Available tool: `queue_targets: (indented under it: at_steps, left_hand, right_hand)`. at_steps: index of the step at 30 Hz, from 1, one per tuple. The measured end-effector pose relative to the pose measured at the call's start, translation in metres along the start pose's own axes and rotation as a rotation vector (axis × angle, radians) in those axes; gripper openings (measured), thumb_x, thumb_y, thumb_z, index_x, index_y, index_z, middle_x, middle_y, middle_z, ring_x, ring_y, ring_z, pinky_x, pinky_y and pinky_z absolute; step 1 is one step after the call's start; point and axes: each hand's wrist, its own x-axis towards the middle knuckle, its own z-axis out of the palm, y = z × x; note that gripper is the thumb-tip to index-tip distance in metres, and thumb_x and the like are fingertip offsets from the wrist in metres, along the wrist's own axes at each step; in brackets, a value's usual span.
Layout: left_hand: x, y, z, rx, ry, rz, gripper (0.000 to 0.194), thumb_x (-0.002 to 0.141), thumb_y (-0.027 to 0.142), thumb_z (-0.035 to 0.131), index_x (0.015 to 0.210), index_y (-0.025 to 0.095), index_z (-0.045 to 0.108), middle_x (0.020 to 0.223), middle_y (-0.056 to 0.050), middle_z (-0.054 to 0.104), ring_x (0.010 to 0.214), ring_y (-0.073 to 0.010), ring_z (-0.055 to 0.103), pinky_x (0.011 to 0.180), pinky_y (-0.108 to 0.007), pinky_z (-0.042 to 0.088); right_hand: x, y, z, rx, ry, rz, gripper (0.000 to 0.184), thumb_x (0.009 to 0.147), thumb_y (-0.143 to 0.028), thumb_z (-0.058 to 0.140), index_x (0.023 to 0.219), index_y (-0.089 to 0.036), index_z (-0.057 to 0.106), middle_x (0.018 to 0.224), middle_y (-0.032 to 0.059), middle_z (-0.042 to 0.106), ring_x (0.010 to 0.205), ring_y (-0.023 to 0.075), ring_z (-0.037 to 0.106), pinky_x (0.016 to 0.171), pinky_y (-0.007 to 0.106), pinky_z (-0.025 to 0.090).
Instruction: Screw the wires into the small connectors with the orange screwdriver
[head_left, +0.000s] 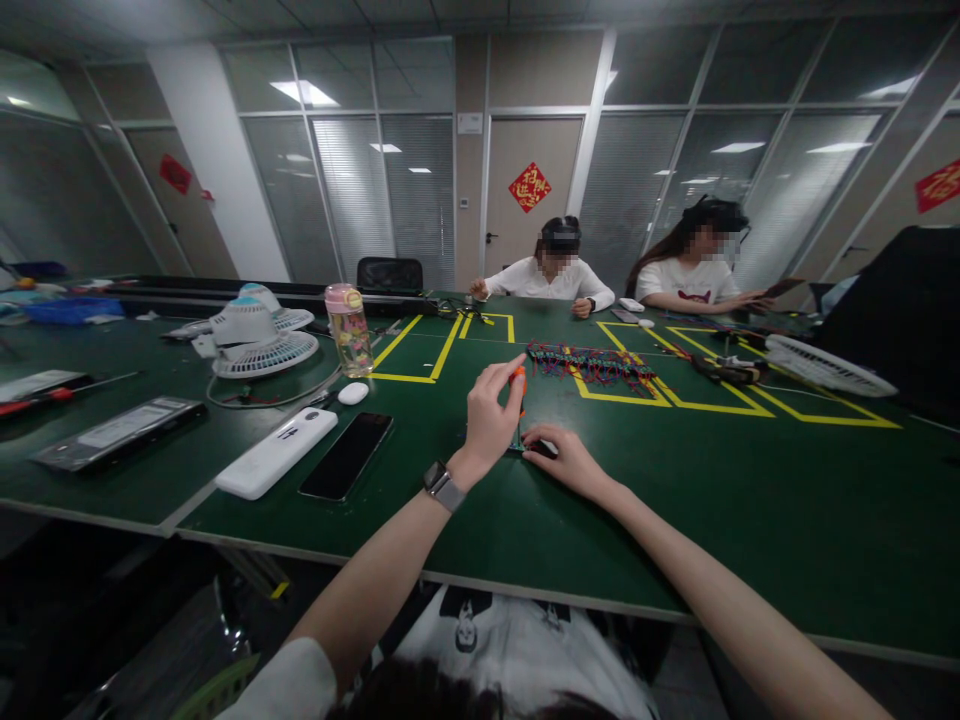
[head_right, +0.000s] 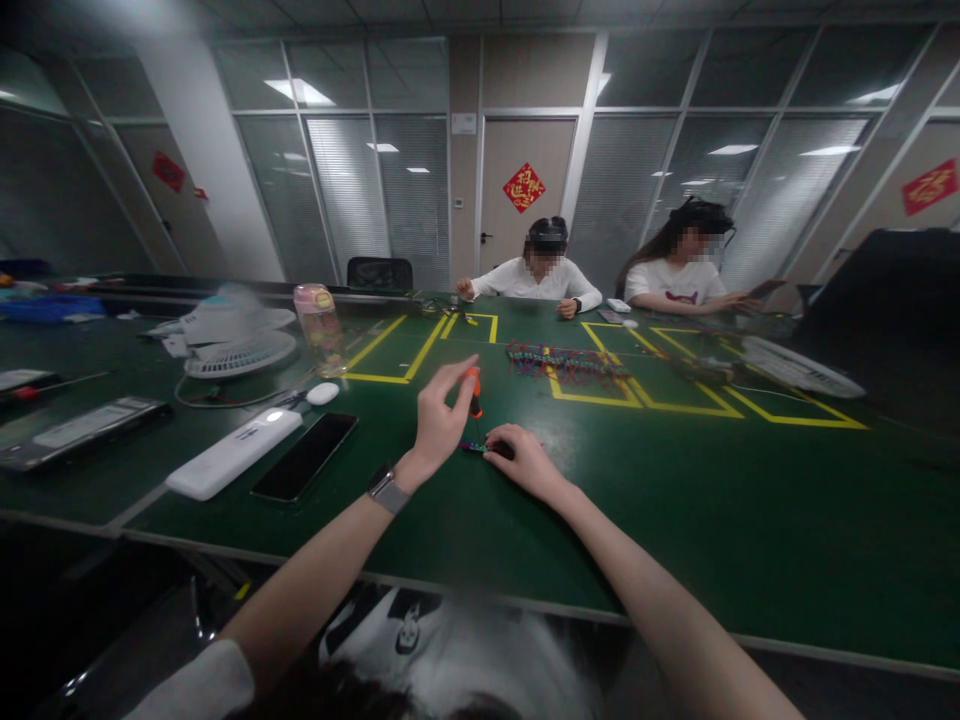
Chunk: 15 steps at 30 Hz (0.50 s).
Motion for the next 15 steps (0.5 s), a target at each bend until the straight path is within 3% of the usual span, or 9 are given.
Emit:
queue_targets:
  at_steps: [4,10,15]
  left_hand:
    - [-0.0007,0.0002,0.0001,0.098,0.075,-0.029,0.021,0.086,0.033,0.059,0.103,0.023,0.067,0.092,-0.004,0.055,0.088,-0.0158,0.055,0.082,-0.029,0.047]
    - [0.0008,-0.0011,0.0004,-0.054,-0.016,-0.028,0.031,0.095,0.021,0.040,0.120,0.022,0.058,0.108,-0.006,0.061,0.103,-0.0158,0.056,0.092,-0.032,0.044]
    - [0.0011,-0.0014,0.0009,0.042,0.050,-0.043,0.023,0.085,0.029,0.060,0.106,0.022,0.065,0.092,-0.004,0.061,0.089,-0.0165,0.057,0.084,-0.031,0.046]
  right_hand:
    - [0.0001,-0.0001,0.0000,-0.003,-0.008,0.003,0.005,0.079,-0.023,0.063,0.081,-0.019,0.065,0.097,0.0066,0.068,0.093,0.0205,0.063,0.086,0.036,0.048]
    - [-0.0003,0.0014,0.0000,-0.006,-0.010,-0.009,0.006,0.079,-0.023,0.063,0.084,-0.019,0.065,0.097,0.0067,0.068,0.093,0.0201,0.063,0.086,0.036,0.048]
    - [-0.0006,0.0015,-0.0007,-0.001,-0.022,-0.010,0.008,0.079,-0.022,0.063,0.086,-0.020,0.065,0.098,0.0066,0.068,0.093,0.0202,0.062,0.087,0.036,0.048]
